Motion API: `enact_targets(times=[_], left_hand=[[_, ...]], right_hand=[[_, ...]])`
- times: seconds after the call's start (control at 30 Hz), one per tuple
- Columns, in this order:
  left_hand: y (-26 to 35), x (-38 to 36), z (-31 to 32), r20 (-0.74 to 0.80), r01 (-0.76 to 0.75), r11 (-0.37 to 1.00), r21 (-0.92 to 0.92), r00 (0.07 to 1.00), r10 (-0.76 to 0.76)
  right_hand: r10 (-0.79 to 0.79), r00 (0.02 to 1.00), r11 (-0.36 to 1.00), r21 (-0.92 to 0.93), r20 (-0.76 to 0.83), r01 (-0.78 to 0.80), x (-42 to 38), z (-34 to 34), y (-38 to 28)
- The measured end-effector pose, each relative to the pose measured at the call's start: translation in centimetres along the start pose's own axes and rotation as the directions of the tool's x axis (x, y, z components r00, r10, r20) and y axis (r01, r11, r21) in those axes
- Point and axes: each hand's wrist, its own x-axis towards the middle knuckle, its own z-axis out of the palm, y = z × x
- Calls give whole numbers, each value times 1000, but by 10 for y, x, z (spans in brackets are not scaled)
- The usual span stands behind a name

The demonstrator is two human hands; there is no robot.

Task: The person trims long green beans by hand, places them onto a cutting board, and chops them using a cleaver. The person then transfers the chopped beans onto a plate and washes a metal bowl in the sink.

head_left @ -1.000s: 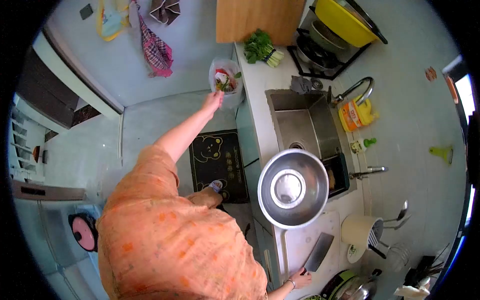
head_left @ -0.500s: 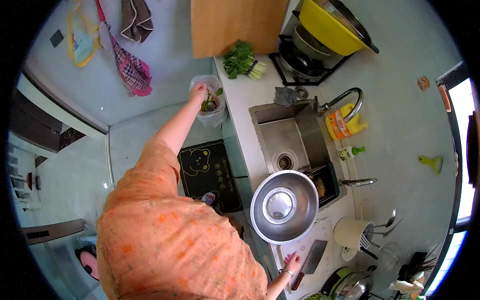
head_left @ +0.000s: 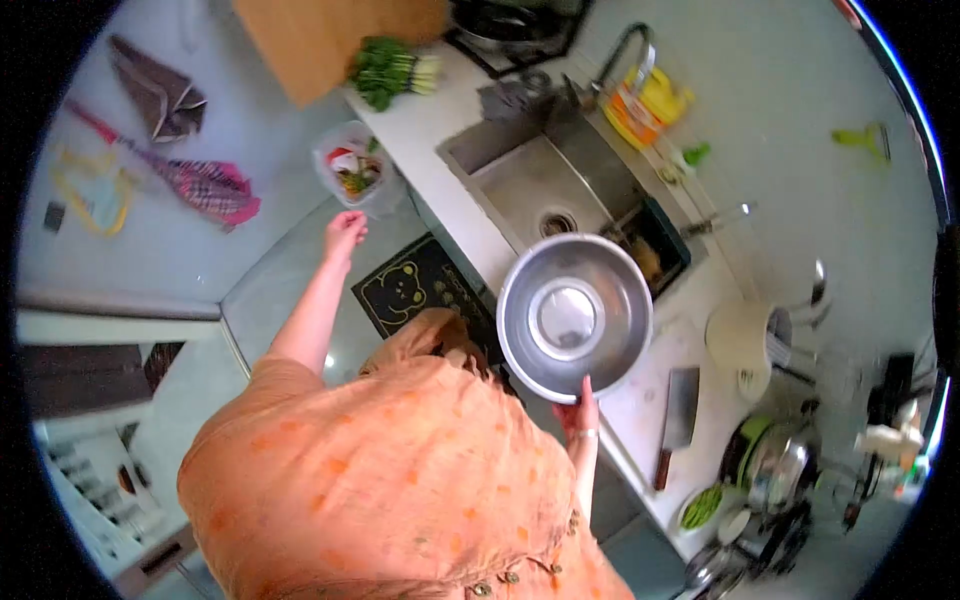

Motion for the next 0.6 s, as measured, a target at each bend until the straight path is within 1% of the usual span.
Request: enact_targets(times=[0.07,0.1,0.13,0.2,0.23,0.27,0.3,0.33,0.4,0.47,0.53,0.57,0.6], left_hand=[[6,4,11,71,13,1000,28,997,-15],[13,11,17,96,4,999,34,995,-7],[24,17,24,118,6,999,34,993,-10],[41,29,36,204,-69,994,80,978,51],[45,37,38,213,-65,995,79,976,47],[53,49,42,255,-67,994,85,966,44],[63,65,44,294,-76,993,87,955,47],[67,79,43,331,-97,992,81,941,66],[73,111,36,428,-124,987,99,901,70],[85,127,27,436,-129,985,116,898,66],[94,147,24,445,-145,981,130,892,73],[95,156,22,448,-115,982,148,893,37],[95,165,20,449,-85,983,164,893,2]], right_hand=[[-6,999,994,108,-46,11,0,11,2],[-23,996,971,235,-90,44,-3,20,0],[-29,994,968,246,-107,55,0,21,2],[-79,983,974,199,-168,112,5,17,10],[-14,987,988,151,-157,38,0,14,5],[-13,983,996,85,-183,29,4,9,7],[-90,970,982,142,-226,124,1,18,6],[-59,960,986,134,-275,99,2,18,6],[-140,952,978,114,-271,176,2,17,4],[-131,924,985,62,-360,164,-6,28,-9],[-163,925,971,110,-343,212,-9,50,-26],[-161,920,963,147,-356,225,-8,65,-36],[-171,943,972,108,-286,209,-4,81,-49]])
